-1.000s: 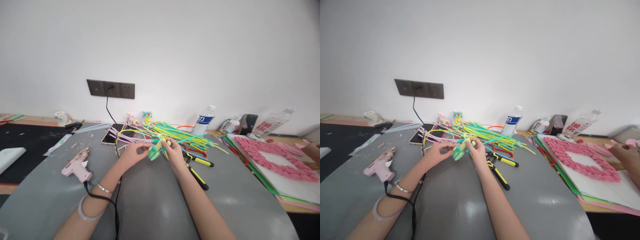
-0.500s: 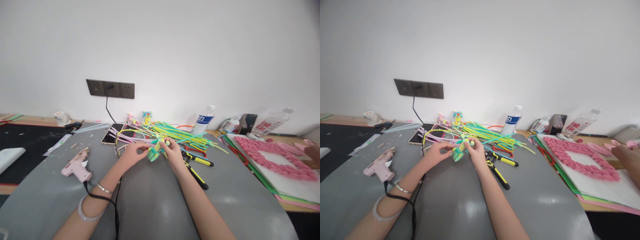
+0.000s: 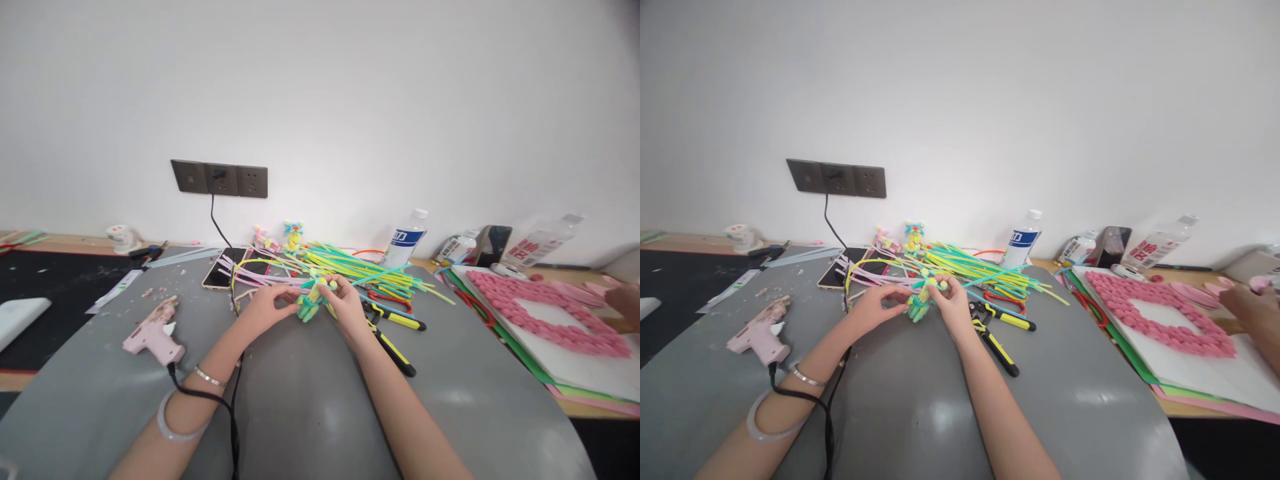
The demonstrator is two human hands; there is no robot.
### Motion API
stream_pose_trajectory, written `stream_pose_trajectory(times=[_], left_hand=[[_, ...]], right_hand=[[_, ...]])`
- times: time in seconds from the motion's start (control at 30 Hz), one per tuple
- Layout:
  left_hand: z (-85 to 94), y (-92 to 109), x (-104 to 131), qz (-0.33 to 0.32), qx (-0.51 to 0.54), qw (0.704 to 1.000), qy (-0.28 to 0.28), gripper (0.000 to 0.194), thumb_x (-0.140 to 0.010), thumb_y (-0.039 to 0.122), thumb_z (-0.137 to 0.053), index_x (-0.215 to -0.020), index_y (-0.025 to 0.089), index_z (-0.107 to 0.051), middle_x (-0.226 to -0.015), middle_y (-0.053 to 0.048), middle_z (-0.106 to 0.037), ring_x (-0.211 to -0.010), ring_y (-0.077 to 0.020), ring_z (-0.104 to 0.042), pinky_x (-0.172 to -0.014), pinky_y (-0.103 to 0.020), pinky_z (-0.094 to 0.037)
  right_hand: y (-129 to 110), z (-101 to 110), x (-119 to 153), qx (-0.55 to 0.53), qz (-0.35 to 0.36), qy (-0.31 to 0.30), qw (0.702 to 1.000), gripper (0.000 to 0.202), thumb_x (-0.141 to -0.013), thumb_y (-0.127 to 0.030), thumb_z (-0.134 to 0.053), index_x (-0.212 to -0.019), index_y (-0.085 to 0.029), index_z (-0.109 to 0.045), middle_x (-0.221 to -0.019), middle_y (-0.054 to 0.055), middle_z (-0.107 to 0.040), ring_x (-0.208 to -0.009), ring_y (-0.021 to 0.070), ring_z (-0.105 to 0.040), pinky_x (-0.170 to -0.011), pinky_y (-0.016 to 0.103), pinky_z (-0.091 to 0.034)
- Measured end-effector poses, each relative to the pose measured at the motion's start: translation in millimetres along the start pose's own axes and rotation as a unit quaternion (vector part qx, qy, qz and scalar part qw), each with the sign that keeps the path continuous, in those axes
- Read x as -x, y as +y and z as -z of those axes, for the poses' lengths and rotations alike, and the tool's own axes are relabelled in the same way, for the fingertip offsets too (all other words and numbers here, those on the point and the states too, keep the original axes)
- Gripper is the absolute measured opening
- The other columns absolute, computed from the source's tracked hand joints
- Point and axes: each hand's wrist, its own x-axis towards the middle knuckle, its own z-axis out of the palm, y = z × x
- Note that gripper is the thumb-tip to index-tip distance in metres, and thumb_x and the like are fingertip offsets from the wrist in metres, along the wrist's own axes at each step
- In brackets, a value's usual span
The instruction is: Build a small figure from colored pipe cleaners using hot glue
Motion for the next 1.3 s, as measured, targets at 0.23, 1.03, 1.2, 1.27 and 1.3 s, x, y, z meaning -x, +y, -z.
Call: stream_pose_trajectory(times=[0.23,1.03,1.2,1.27,1.3], left_hand=[[-0.6,-4.6,-0.1,0.017,-0.020,1.000,0.002,0.013,-0.080,0.025,-0.069,-0.091,0.020,-0.074,-0.091,-0.005,-0.078,-0.080,-0.0213,-0.071,-0.070,-0.031,-0.054],[0.9,2.5,2.1,0.008,-0.034,0.999,-0.001,0.012,-0.080,0.025,-0.067,-0.090,0.020,-0.071,-0.091,-0.004,-0.077,-0.079,-0.0197,-0.070,-0.077,-0.032,-0.055],[0.9,2.9,2.3,0.000,-0.037,0.999,-0.001,0.011,-0.080,0.023,-0.068,-0.090,0.020,-0.071,-0.092,-0.004,-0.076,-0.081,-0.0199,-0.070,-0.079,-0.032,-0.055],[0.8,2.6,2.4,-0.002,-0.036,0.999,-0.002,0.011,-0.080,0.022,-0.068,-0.091,0.020,-0.072,-0.093,-0.004,-0.076,-0.082,-0.0197,-0.070,-0.079,-0.032,-0.055],[0.7,2.4,2.4,-0.002,-0.035,0.999,-0.003,0.012,-0.080,0.022,-0.068,-0.091,0.020,-0.072,-0.094,-0.004,-0.076,-0.082,-0.0196,-0.070,-0.079,-0.032,-0.054]], right_hand=[[-2.3,0.1,1.5,0.014,0.000,-0.042,0.999,0.044,-0.065,-0.053,-0.082,-0.085,-0.023,-0.057,-0.073,-0.002,-0.064,-0.062,0.0158,-0.058,-0.060,0.028,-0.047],[-6.0,7.9,2.3,0.178,0.105,-0.066,0.976,0.025,-0.075,-0.036,-0.076,-0.097,-0.024,-0.072,-0.099,0.005,-0.076,-0.096,0.0279,-0.067,-0.089,0.040,-0.048],[-7.1,7.8,2.8,0.177,0.094,-0.078,0.977,0.026,-0.075,-0.036,-0.077,-0.096,-0.024,-0.071,-0.098,0.005,-0.075,-0.095,0.0280,-0.067,-0.089,0.041,-0.048],[-7.2,7.9,3.0,0.175,0.094,-0.078,0.977,0.026,-0.073,-0.036,-0.078,-0.095,-0.023,-0.071,-0.098,0.005,-0.075,-0.095,0.0279,-0.066,-0.089,0.040,-0.047],[-7.3,8.0,3.1,0.174,0.095,-0.079,0.977,0.026,-0.073,-0.036,-0.078,-0.094,-0.023,-0.071,-0.097,0.005,-0.075,-0.095,0.0277,-0.066,-0.089,0.040,-0.047]])
